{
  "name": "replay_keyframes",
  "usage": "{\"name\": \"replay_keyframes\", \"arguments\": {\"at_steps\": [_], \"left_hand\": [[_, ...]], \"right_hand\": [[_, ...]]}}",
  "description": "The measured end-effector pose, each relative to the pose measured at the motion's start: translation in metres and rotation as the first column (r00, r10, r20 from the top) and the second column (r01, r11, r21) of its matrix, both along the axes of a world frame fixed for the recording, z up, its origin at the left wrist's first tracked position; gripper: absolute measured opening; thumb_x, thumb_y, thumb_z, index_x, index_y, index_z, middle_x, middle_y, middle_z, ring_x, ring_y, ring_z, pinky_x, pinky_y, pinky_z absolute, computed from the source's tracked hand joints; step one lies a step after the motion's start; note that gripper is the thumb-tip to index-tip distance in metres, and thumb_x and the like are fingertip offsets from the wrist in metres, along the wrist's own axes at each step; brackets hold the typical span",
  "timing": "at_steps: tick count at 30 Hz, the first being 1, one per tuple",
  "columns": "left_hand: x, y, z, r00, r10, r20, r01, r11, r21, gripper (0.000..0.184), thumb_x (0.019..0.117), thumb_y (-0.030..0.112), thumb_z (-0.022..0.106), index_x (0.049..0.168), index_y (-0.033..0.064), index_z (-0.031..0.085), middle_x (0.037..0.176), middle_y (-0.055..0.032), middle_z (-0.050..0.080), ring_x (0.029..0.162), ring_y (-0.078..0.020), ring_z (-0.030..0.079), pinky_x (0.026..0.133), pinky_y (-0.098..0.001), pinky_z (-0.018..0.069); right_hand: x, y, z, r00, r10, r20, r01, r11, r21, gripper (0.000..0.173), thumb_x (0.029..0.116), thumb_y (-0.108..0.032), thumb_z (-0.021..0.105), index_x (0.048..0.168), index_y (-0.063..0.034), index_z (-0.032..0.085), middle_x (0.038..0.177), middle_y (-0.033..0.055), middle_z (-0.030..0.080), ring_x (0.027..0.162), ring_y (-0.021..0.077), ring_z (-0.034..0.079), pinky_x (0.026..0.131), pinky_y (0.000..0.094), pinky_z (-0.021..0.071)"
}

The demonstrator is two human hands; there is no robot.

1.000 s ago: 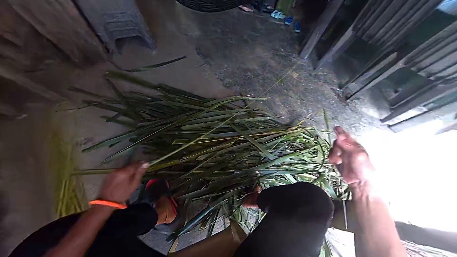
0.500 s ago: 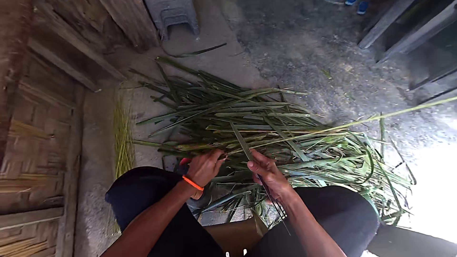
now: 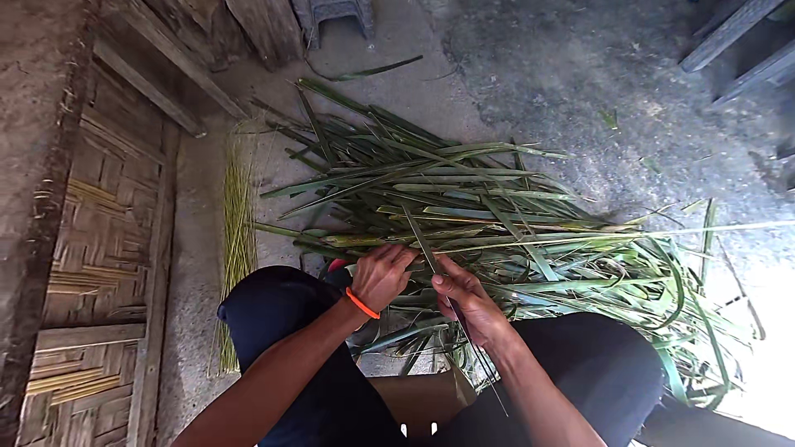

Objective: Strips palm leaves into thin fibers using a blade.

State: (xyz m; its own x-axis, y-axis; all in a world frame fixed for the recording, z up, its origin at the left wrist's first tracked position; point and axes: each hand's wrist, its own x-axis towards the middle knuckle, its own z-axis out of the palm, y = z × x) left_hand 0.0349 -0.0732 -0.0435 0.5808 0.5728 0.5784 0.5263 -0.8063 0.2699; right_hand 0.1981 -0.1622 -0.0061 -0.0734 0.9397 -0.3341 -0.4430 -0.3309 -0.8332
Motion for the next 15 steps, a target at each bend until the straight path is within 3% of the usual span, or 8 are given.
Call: {"name": "replay_keyframes", "arguments": {"at_steps": [7,11,15], "left_hand": [[-0.004,0.006,-0.008,1.000,-0.003,-0.028,0.011,0.960,0.281,0.017,0.0871,0.003,0.062,0.091,0.0053,0.078,0.079,-0.0088,0.075,0.069,-0.0264,0.069,0.058,-0.0360,0.0517],[-0.003,0.011,-0.012,0.999,-0.021,-0.040,0.032,0.951,0.307,0.016,0.0875,0.004,0.062,0.089,0.0058,0.078,0.078,-0.0085,0.076,0.065,-0.0256,0.068,0.055,-0.0359,0.0496],[0.001,0.008,-0.009,0.999,-0.029,-0.015,0.032,0.972,0.234,0.017,0.0859,0.005,0.063,0.090,0.0041,0.079,0.078,-0.0104,0.076,0.063,-0.0265,0.069,0.057,-0.0363,0.0526]], "right_hand": [[-0.016,0.002,0.010,0.981,-0.154,-0.116,0.133,0.976,-0.174,0.018,0.1069,-0.005,0.040,0.119,-0.0052,0.053,0.056,-0.0081,0.043,0.042,-0.0025,0.040,0.042,0.0108,0.0374],[-0.023,0.004,0.005,0.978,-0.208,0.032,0.211,0.965,-0.154,0.023,0.1051,-0.003,0.048,0.128,0.0002,0.053,0.066,-0.0040,0.051,0.044,-0.0016,0.040,0.041,0.0122,0.0365],[-0.018,0.006,0.001,0.962,-0.257,0.092,0.265,0.961,-0.086,0.018,0.1035,0.000,0.051,0.120,0.0014,0.057,0.066,-0.0039,0.054,0.044,-0.0023,0.041,0.042,0.0120,0.0377]]}}
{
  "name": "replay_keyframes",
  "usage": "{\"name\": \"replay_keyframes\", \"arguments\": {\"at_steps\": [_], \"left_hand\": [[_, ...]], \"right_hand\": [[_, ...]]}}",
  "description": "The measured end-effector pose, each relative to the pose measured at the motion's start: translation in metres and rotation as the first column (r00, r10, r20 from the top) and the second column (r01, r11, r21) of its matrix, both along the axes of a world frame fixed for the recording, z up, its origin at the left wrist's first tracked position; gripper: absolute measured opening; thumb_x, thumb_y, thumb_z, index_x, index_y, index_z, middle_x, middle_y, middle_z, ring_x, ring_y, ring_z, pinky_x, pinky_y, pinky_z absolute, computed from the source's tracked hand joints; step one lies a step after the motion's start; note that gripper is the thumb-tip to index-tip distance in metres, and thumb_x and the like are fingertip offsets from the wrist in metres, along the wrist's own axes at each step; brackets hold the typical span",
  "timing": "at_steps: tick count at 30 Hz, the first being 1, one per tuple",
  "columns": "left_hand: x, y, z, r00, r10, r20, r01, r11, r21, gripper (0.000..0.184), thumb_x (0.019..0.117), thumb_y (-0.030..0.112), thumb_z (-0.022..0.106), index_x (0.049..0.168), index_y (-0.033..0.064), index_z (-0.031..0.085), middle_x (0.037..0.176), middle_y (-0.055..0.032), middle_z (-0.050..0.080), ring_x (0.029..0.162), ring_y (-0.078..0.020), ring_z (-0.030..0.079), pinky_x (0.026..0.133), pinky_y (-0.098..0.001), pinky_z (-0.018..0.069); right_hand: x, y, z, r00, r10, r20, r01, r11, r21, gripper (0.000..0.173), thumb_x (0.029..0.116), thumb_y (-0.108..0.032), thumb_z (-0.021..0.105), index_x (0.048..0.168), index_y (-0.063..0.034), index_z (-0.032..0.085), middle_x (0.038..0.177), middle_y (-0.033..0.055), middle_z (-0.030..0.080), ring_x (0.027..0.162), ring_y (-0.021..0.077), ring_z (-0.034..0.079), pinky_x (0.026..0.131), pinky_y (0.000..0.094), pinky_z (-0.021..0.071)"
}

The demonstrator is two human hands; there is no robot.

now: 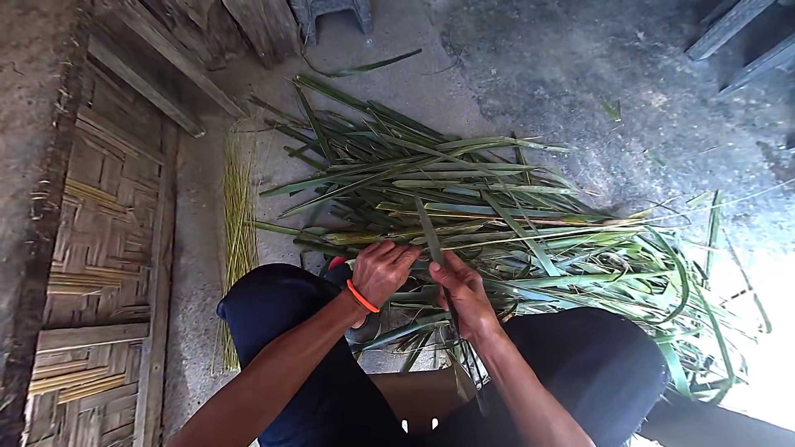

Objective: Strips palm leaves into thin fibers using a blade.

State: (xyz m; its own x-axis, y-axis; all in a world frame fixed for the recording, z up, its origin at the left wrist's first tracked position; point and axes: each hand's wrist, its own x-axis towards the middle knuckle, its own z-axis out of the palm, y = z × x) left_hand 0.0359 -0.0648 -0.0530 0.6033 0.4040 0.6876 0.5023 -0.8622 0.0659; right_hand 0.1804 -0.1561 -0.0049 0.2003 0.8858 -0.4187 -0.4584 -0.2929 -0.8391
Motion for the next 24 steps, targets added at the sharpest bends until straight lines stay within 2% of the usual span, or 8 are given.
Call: {"name": "replay_keyframes", "arguments": {"at_steps": [3,5,6,9,12,15,19,24], "left_hand": [[0.001,-0.003,0.002,1.000,-0.006,0.024,0.008,0.998,-0.067,0.016,0.0869,0.006,0.063,0.091,0.0025,0.078,0.077,-0.0122,0.075,0.065,-0.0280,0.071,0.058,-0.0378,0.0549],[-0.004,-0.001,0.004,0.999,0.004,0.039,-0.001,0.996,-0.085,0.016,0.0885,0.007,0.064,0.092,0.0028,0.079,0.077,-0.0123,0.075,0.067,-0.0277,0.072,0.060,-0.0378,0.0569],[-0.010,0.000,0.004,0.999,0.014,0.043,-0.010,0.996,-0.085,0.016,0.0891,0.008,0.064,0.092,0.0030,0.079,0.077,-0.0122,0.075,0.067,-0.0274,0.073,0.061,-0.0373,0.0573],[-0.029,0.006,0.004,0.998,0.025,0.056,-0.022,0.998,-0.056,0.016,0.0895,0.007,0.064,0.092,0.0032,0.079,0.077,-0.0122,0.075,0.065,-0.0272,0.070,0.060,-0.0370,0.0552],[-0.038,0.009,0.001,0.998,0.024,0.054,-0.025,1.000,0.018,0.016,0.0917,0.008,0.063,0.092,0.0061,0.079,0.081,-0.0096,0.077,0.065,-0.0249,0.068,0.060,-0.0352,0.0518],[-0.045,0.009,-0.001,0.998,0.033,0.058,-0.037,0.997,0.072,0.017,0.0915,0.008,0.062,0.093,0.0074,0.079,0.080,-0.0097,0.076,0.064,-0.0246,0.068,0.060,-0.0349,0.0510],[-0.046,0.010,0.000,0.995,0.048,0.084,-0.057,0.992,0.111,0.015,0.0933,0.010,0.063,0.093,0.0084,0.078,0.080,-0.0091,0.076,0.068,-0.0246,0.069,0.063,-0.0345,0.0505],[-0.042,0.010,0.002,0.994,0.038,0.101,-0.048,0.994,0.103,0.015,0.0935,0.010,0.062,0.092,0.0087,0.077,0.082,-0.0080,0.077,0.073,-0.0244,0.069,0.066,-0.0338,0.0506]], "right_hand": [[0.008,-0.002,-0.002,0.999,-0.033,0.035,0.032,0.999,0.032,0.023,0.1017,0.002,0.053,0.124,0.0030,0.058,0.067,-0.0040,0.057,0.045,-0.0027,0.042,0.043,0.0119,0.0379],[0.025,0.000,-0.002,0.986,-0.114,0.124,0.112,0.993,0.024,0.012,0.1019,0.000,0.052,0.108,-0.0009,0.062,0.057,-0.0071,0.051,0.042,-0.0032,0.042,0.042,0.0123,0.0379],[0.039,0.000,-0.003,0.974,-0.171,0.145,0.170,0.985,0.019,0.013,0.1036,-0.002,0.049,0.107,-0.0028,0.061,0.054,-0.0075,0.049,0.041,-0.0027,0.042,0.042,0.0125,0.0381],[0.088,-0.003,-0.004,0.932,-0.347,0.106,0.347,0.938,0.015,0.021,0.1093,-0.010,0.040,0.122,-0.0072,0.057,0.053,-0.0081,0.045,0.040,-0.0018,0.041,0.040,0.0126,0.0376],[0.114,-0.010,-0.006,0.906,-0.422,0.026,0.422,0.906,0.011,0.022,0.1105,-0.015,0.036,0.120,-0.0124,0.055,0.051,-0.0083,0.041,0.038,-0.0007,0.039,0.039,0.0130,0.0362],[0.112,-0.017,-0.010,0.925,-0.380,-0.019,0.380,0.924,0.041,0.026,0.1103,-0.014,0.033,0.125,-0.0111,0.055,0.051,-0.0082,0.042,0.039,-0.0008,0.041,0.040,0.0126,0.0382],[0.107,-0.022,-0.016,0.983,-0.167,-0.077,0.177,0.971,0.159,0.028,0.1054,-0.010,0.034,0.122,-0.0115,0.056,0.052,-0.0091,0.047,0.042,-0.0006,0.046,0.046,0.0140,0.0439],[0.091,-0.019,-0.013,0.994,-0.074,-0.075,0.089,0.972,0.217,0.041,0.1001,-0.002,0.040,0.140,-0.0081,0.046,0.056,-0.0083,0.052,0.044,-0.0014,0.048,0.048,0.0125,0.0448]]}}
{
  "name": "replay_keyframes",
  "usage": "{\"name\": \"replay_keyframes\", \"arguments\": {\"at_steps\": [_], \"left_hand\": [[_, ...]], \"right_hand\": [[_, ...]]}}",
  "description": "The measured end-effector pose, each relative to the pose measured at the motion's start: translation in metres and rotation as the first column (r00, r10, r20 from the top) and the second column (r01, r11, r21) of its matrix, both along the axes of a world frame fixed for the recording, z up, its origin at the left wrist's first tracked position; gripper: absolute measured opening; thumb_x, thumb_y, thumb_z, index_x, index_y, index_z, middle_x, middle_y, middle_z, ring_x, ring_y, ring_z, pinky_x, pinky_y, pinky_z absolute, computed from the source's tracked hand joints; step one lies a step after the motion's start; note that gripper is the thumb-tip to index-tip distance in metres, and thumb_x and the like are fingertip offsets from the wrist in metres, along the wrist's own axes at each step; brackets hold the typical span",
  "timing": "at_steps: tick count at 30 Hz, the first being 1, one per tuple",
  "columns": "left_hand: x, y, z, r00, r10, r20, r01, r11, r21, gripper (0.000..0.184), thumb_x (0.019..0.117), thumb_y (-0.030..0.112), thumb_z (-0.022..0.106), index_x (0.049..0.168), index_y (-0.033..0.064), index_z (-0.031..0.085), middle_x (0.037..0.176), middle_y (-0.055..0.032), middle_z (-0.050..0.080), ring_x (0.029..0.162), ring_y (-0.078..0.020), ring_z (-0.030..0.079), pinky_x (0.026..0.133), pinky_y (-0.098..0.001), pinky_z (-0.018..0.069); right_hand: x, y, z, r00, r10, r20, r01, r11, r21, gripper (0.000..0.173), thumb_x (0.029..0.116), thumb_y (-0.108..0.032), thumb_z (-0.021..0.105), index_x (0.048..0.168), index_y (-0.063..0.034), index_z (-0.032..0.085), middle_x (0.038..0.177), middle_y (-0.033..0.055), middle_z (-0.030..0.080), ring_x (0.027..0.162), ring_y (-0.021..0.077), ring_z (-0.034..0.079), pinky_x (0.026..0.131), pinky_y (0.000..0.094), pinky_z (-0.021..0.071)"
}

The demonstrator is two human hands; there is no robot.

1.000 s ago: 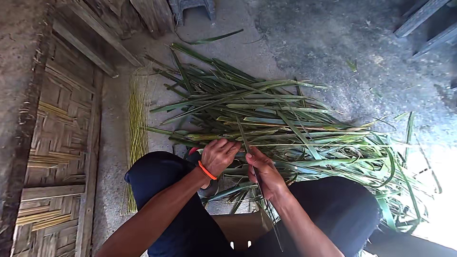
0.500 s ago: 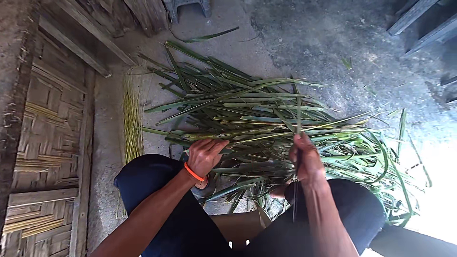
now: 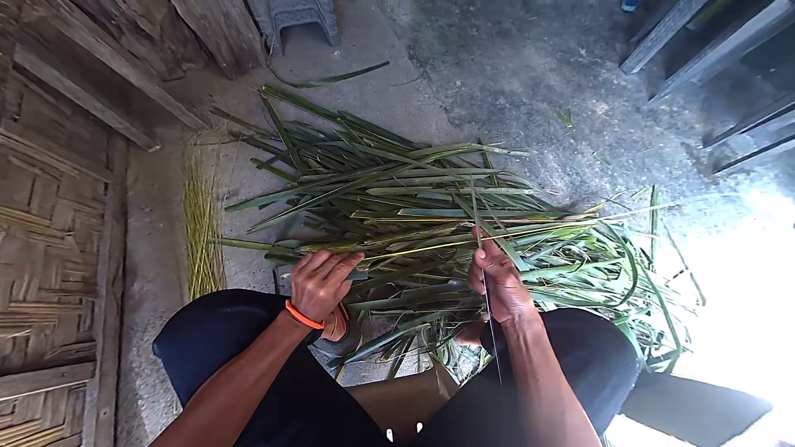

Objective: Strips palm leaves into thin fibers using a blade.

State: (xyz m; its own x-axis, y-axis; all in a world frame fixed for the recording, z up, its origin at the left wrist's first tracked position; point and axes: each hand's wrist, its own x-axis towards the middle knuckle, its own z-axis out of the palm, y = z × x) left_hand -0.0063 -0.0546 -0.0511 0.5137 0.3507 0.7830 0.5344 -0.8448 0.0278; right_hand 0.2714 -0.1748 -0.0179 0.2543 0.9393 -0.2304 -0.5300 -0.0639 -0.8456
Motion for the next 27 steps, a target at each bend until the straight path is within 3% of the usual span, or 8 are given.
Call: {"name": "replay_keyframes", "arguments": {"at_steps": [7,12,14,18,21,24,27], "left_hand": [[0.001,-0.002,-0.006,0.999,-0.031,-0.022,0.027,0.986,-0.166,0.019,0.0938,0.010,0.061,0.094,0.0022,0.078,0.078,-0.0157,0.075,0.068,-0.0302,0.073,0.064,-0.0371,0.0557],[0.003,-0.004,-0.009,0.993,-0.106,-0.054,0.082,0.940,-0.331,0.025,0.0959,0.014,0.058,0.096,-0.0010,0.078,0.079,-0.0200,0.074,0.070,-0.0350,0.074,0.066,-0.0428,0.0588],[0.004,-0.005,-0.009,0.992,-0.116,-0.056,0.085,0.919,-0.385,0.027,0.0946,0.014,0.056,0.096,-0.0023,0.078,0.080,-0.0211,0.074,0.071,-0.0364,0.074,0.066,-0.0455,0.0587],[0.003,-0.006,-0.009,0.991,-0.126,-0.046,0.087,0.867,-0.490,0.031,0.0954,0.016,0.055,0.098,-0.0051,0.077,0.083,-0.0232,0.075,0.073,-0.0372,0.075,0.066,-0.0477,0.0585],[0.000,-0.006,-0.009,0.989,-0.138,-0.051,0.086,0.823,-0.562,0.033,0.0974,0.019,0.054,0.098,-0.0052,0.077,0.084,-0.0228,0.075,0.074,-0.0356,0.074,0.068,-0.0475,0.0585],[0.002,-0.007,-0.009,0.986,-0.161,-0.039,0.105,0.792,-0.601,0.035,0.0983,0.021,0.053,0.096,-0.0045,0.077,0.082,-0.0212,0.074,0.071,-0.0319,0.073,0.067,-0.0451,0.0577],[0.002,-0.008,-0.009,0.983,-0.178,-0.034,0.118,0.772,-0.625,0.036,0.0991,0.022,0.052,0.096,-0.0040,0.077,0.082,-0.0205,0.074,0.071,-0.0305,0.073,0.067,-0.0445,0.0574]], "right_hand": [[0.003,0.000,0.004,0.992,-0.103,0.072,0.102,0.994,0.029,0.045,0.1007,0.000,0.041,0.145,-0.0053,0.043,0.055,-0.0087,0.049,0.044,-0.0016,0.047,0.048,0.0123,0.0436],[0.010,-0.001,0.007,0.981,-0.160,0.107,0.158,0.987,0.032,0.034,0.1007,0.002,0.040,0.132,-0.0046,0.054,0.054,-0.0080,0.049,0.044,-0.0020,0.046,0.047,0.0117,0.0420],[0.009,-0.003,0.008,0.978,-0.167,0.126,0.165,0.986,0.025,0.035,0.1001,0.004,0.042,0.133,-0.0025,0.054,0.056,-0.0076,0.051,0.044,-0.0022,0.046,0.046,0.0113,0.0416],[0.011,-0.005,0.008,0.981,-0.112,0.158,0.110,0.994,0.026,0.045,0.0990,0.003,0.045,0.144,-0.0025,0.046,0.058,-0.0079,0.052,0.044,-0.0026,0.046,0.047,0.0114,0.0422],[0.008,-0.006,0.008,0.986,-0.014,0.168,0.009,1.000,0.028,0.052,0.0970,0.001,0.051,0.147,-0.0054,0.041,0.059,-0.0098,0.052,0.045,-0.0034,0.045,0.047,0.0116,0.0417],[-0.001,-0.005,0.008,0.979,0.074,0.189,-0.080,0.997,0.021,0.058,0.0956,-0.001,0.056,0.150,-0.0023,0.035,0.064,-0.0106,0.054,0.048,-0.0048,0.044,0.048,0.0109,0.0403],[-0.008,-0.002,0.008,0.980,0.023,0.198,-0.020,1.000,-0.014,0.047,0.0976,0.002,0.055,0.144,0.0004,0.045,0.067,-0.0074,0.056,0.048,-0.0042,0.044,0.047,0.0109,0.0402]]}}
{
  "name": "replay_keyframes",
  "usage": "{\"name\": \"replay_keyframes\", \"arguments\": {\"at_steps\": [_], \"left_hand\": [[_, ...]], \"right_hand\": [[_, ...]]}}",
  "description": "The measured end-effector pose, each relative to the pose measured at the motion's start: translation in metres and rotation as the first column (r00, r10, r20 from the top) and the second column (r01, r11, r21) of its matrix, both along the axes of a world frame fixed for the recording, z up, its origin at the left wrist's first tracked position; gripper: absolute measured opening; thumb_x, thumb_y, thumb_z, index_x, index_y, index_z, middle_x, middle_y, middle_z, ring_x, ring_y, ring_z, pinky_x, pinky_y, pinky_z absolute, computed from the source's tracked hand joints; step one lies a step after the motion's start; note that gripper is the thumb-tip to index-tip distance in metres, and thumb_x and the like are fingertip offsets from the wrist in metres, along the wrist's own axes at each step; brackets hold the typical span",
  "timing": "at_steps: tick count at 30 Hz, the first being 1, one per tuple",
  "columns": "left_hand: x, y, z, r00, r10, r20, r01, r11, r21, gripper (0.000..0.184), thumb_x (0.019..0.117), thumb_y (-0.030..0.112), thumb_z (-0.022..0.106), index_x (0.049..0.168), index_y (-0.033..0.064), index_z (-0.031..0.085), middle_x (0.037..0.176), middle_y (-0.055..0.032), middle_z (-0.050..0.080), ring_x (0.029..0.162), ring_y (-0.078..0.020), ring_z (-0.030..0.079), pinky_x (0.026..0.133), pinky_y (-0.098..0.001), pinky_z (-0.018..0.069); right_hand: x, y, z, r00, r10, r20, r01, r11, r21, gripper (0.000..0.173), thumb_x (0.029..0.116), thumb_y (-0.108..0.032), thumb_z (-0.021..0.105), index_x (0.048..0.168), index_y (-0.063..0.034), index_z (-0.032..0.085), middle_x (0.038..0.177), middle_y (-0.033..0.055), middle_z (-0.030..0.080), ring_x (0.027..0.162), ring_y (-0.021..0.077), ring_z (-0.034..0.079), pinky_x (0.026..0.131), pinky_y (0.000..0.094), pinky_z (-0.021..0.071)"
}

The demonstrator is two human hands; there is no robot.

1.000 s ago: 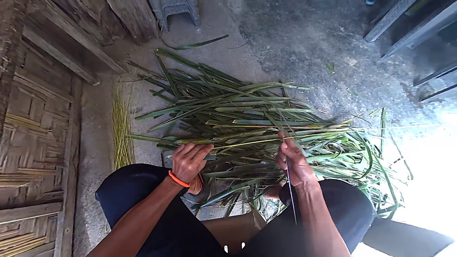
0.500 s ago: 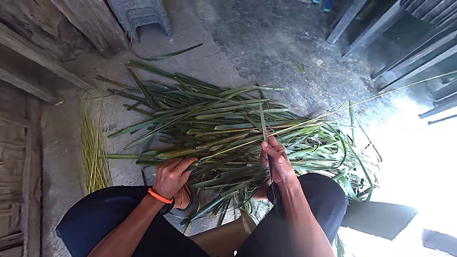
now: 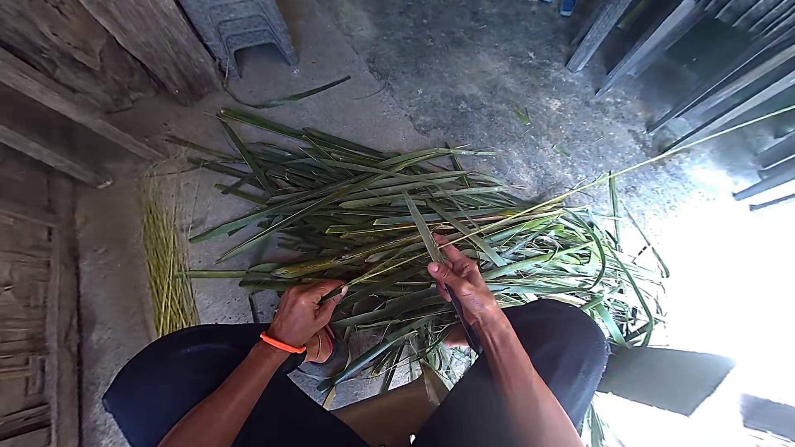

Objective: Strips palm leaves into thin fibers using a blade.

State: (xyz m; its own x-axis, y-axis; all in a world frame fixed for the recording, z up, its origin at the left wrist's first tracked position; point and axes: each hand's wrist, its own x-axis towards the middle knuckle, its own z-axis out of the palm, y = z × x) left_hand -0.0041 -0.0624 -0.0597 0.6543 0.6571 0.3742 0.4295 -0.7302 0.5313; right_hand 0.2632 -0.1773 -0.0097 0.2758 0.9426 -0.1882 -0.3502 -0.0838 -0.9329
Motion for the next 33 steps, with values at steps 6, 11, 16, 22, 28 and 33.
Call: {"name": "replay_keyframes", "arguments": {"at_steps": [6,11,16,22,28,33], "left_hand": [[0.001,-0.001,0.001,1.000,-0.021,-0.009,0.021,1.000,-0.010,0.035,0.0985,0.022,0.053,0.094,-0.0043,0.076,0.079,-0.0199,0.073,0.068,-0.0292,0.072,0.065,-0.0418,0.0565],[-0.005,0.000,0.000,0.999,-0.021,-0.024,0.020,0.999,-0.025,0.039,0.0997,0.025,0.051,0.093,-0.0040,0.076,0.077,-0.0197,0.072,0.067,-0.0296,0.071,0.064,-0.0436,0.0556],[-0.014,0.000,-0.003,0.999,-0.045,-0.022,0.043,0.997,-0.060,0.044,0.1003,0.030,0.049,0.088,-0.0031,0.075,0.073,-0.0183,0.071,0.063,-0.0267,0.069,0.061,-0.0422,0.0541],[-0.015,0.001,-0.004,0.996,-0.083,-0.017,0.074,0.954,-0.291,0.048,0.1006,0.035,0.049,0.081,-0.0012,0.072,0.067,-0.0056,0.064,0.061,-0.0043,0.056,0.062,-0.0248,0.0460],[-0.011,0.004,0.003,0.993,-0.115,0.021,0.112,0.891,-0.441,0.038,0.1000,0.026,0.052,0.080,-0.0004,0.071,0.066,0.0062,0.060,0.062,0.0122,0.047,0.061,-0.0092,0.0383],[-0.015,0.001,0.006,0.980,-0.102,-0.169,0.035,0.933,-0.358,0.051,0.1021,0.040,0.048,0.096,-0.0031,0.074,0.076,-0.0159,0.068,0.069,-0.0254,0.065,0.067,-0.0483,0.0506]], "right_hand": [[0.013,0.002,0.000,0.982,-0.183,-0.033,0.182,0.983,-0.033,0.038,0.1005,0.004,0.047,0.138,0.0000,0.053,0.060,-0.0058,0.054,0.044,-0.0027,0.044,0.045,0.0115,0.0411],[0.030,-0.001,0.002,0.955,-0.294,-0.021,0.294,0.955,-0.025,0.025,0.1027,0.003,0.043,0.121,-0.0021,0.059,0.056,-0.0058,0.051,0.043,-0.0012,0.045,0.044,0.0121,0.0407],[0.047,-0.008,0.001,0.936,-0.353,-0.016,0.353,0.936,0.010,0.020,0.1031,0.002,0.042,0.106,-0.0051,0.061,0.055,-0.0062,0.050,0.042,-0.0014,0.044,0.044,0.0118,0.0399],[0.052,-0.013,-0.001,0.934,-0.356,-0.035,0.357,0.934,0.011,0.021,0.1012,0.004,0.044,0.108,-0.0030,0.063,0.054,-0.0060,0.052,0.041,-0.0017,0.044,0.044,0.0120,0.0402],[0.058,-0.014,0.000,0.934,-0.356,-0.037,0.355,0.934,-0.034,0.022,0.1024,0.003,0.041,0.106,-0.0034,0.062,0.053,-0.0064,0.051,0.042,-0.0015,0.045,0.044,0.0124,0.0401],[0.041,-0.010,-0.004,0.945,-0.321,-0.055,0.316,0.945,-0.085,0.018,0.1047,0.001,0.041,0.104,-0.0033,0.058,0.054,-0.0073,0.048,0.042,-0.0012,0.043,0.044,0.0128,0.0395]]}}
